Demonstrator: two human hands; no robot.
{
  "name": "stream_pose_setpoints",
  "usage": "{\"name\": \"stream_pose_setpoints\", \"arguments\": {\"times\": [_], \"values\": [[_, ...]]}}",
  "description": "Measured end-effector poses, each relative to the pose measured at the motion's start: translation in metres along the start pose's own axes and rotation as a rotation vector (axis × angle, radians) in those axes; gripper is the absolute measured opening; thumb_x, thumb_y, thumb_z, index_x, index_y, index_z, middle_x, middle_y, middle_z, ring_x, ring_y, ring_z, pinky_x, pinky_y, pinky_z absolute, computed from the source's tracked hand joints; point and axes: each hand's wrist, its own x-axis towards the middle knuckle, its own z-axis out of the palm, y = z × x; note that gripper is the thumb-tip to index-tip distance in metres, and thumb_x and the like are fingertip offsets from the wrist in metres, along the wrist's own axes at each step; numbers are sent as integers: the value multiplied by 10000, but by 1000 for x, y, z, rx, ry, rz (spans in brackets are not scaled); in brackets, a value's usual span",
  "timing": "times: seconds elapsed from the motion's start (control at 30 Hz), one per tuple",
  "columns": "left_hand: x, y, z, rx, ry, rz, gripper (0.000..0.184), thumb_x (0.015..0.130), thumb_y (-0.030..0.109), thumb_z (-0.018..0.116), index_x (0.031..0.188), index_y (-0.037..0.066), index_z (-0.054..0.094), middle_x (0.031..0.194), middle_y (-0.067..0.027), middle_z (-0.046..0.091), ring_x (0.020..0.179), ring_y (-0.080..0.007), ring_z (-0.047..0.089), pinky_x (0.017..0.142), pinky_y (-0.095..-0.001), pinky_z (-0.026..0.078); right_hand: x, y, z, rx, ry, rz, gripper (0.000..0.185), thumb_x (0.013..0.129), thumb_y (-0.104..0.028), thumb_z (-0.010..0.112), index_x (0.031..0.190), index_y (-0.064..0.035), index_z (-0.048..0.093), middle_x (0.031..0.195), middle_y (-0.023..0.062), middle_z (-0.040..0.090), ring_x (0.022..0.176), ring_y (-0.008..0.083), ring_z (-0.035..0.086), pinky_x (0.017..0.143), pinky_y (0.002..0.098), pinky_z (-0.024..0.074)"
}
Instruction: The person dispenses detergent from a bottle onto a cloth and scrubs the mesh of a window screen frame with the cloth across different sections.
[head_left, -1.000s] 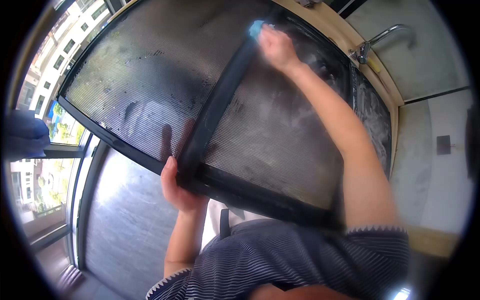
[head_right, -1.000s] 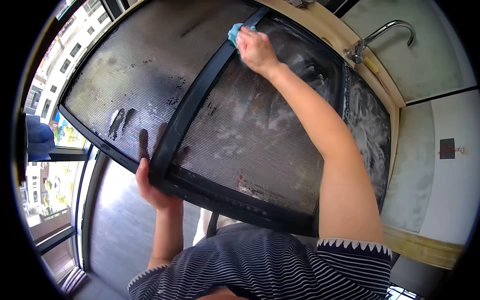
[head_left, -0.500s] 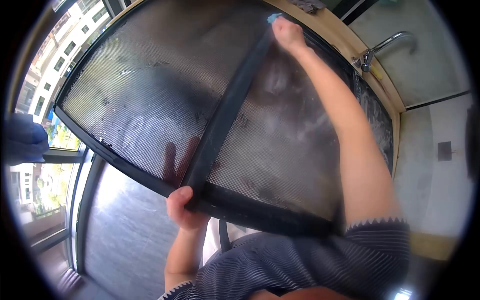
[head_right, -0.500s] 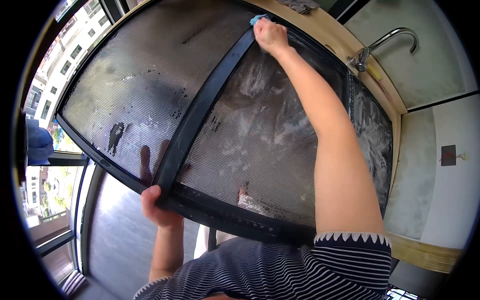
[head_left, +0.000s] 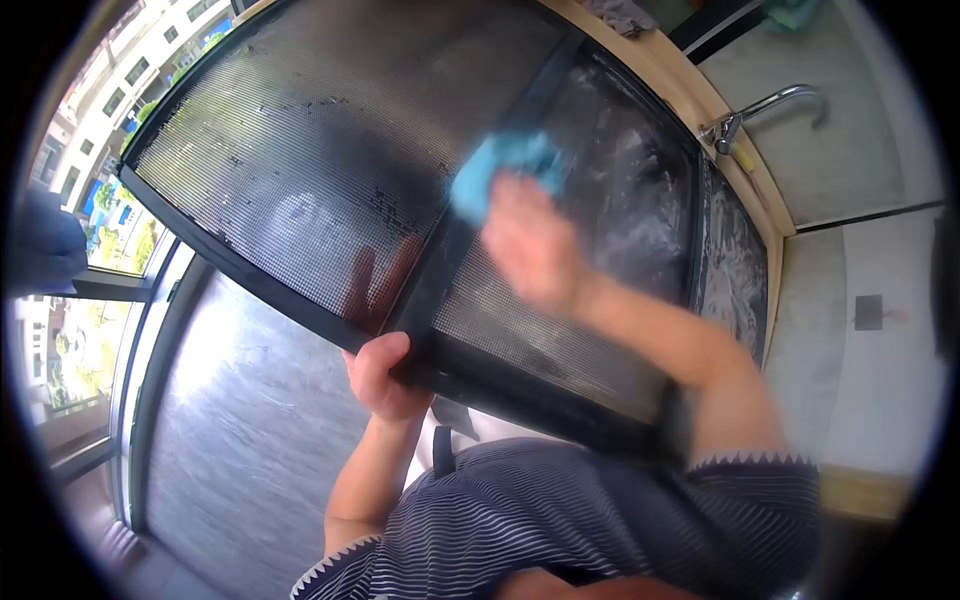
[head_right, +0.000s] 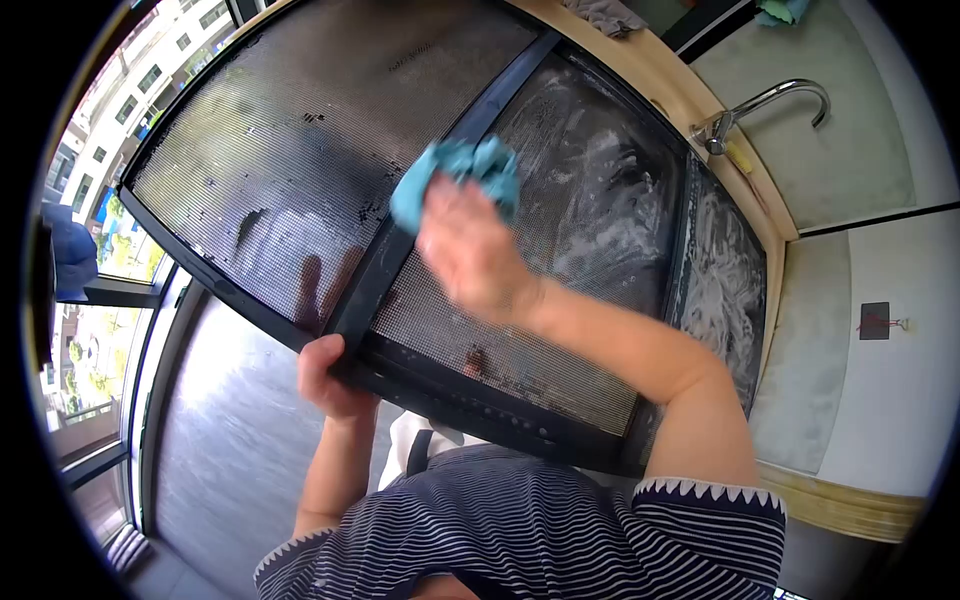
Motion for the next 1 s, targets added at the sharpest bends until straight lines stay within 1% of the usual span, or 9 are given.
{"name": "stream_pose_setpoints", "arguments": {"times": [0.03, 0.17, 0.23, 0.3, 0.43, 0.57, 0.7, 0.9, 1.0], "values": [[0, 0, -2, -9, -10, 0, 691, 613, 94, 429, 1268, -72, 287, 1199, -295, 428, 1076, -354, 488, 948, -378, 380, -7, -37, -7, 138, -120, 44, 236, 759, -65, 566, 983, 12, 576, 1138, 205, 514, 1116, 312, 474, 990, 441, 286], [0, 1, -2, -7, -13, -24, 693, 617, 91, 430, 1275, -65, 280, 1202, -288, 428, 1072, -348, 491, 940, -375, 387, 8, 37, -2, -39, -123, -98, 212, 838, -188, 493, 957, -46, 599, 1138, 133, 546, 1123, 239, 478, 1016, 444, 229], [-2, 1, -4, 16, 32, -49, 674, 621, 91, 433, 1266, -62, 311, 1195, -277, 442, 1064, -346, 496, 932, -371, 392, 26, 119, -2, -246, -41, 43, 191, 849, -169, 443, 814, -44, 583, 1004, 127, 587, 955, 273, 548, 878, 477, 344], [0, 0, -8, -51, -11, -71, 611, 635, 71, 442, 1227, -63, 368, 1139, -243, 493, 1010, -313, 525, 893, -348, 414, 51, 154, -5, -266, 2, 332, 186, 853, -162, 431, 823, -37, 565, 850, 146, 584, 802, 321, 553, 731, 421, 426], [1, -2, -15, -62, 25, -65, 491, 686, 47, 467, 1164, -56, 425, 1046, -165, 542, 920, -238, 543, 829, -313, 428, 23, 64, 6, -139, 71, 151, 172, 837, -139, 478, 871, 3, 568, 899, 180, 584, 921, 352, 543, 792, 397, 430], [3, -8, -10, -141, 41, 10, 370, 811, 164, 455, 1128, -25, 468, 1061, -116, 547, 939, -203, 535, 851, -309, 407, -11, -83, -11, 244, -254, -2, 287, 824, -118, 513, 1067, 31, 543, 1168, 189, 507, 1162, 316, 427, 989, 424, 270], [3, -8, -7, -147, -16, 12, 518, 903, 431, 338, 1196, 16, 437, 1153, -119, 524, 1048, -227, 512, 939, -345, 369, -10, -80, -15, 229, -357, -91, 271, 824, -110, 510, 1064, 6, 553, 1176, 171, 505, 1181, 303, 410, 1007, 429, 223], [1, 0, 2, -186, -143, -6, 674, 887, 532, 262, 1328, 23, 223, 1290, -200, 382, 1166, -279, 397, 994, -351, 297, -26, -83, -42, 180, -478, -45, 230, 802, -65, 520, 1022, -4, 556, 1113, 143, 542, 1175, 300, 417, 995, 422, 222], [8, 3, -1, -168, -152, -9, 709, 877, 556, 259, 1336, 20, 204, 1301, -200, 367, 1177, -277, 386, 1003, -348, 282, -13, -87, -32, 155, -345, -105, 195, 735, -29, 593, 929, -18, 591, 1020, 106, 570, 1010, 272, 502, 893, 385, 318]]}}
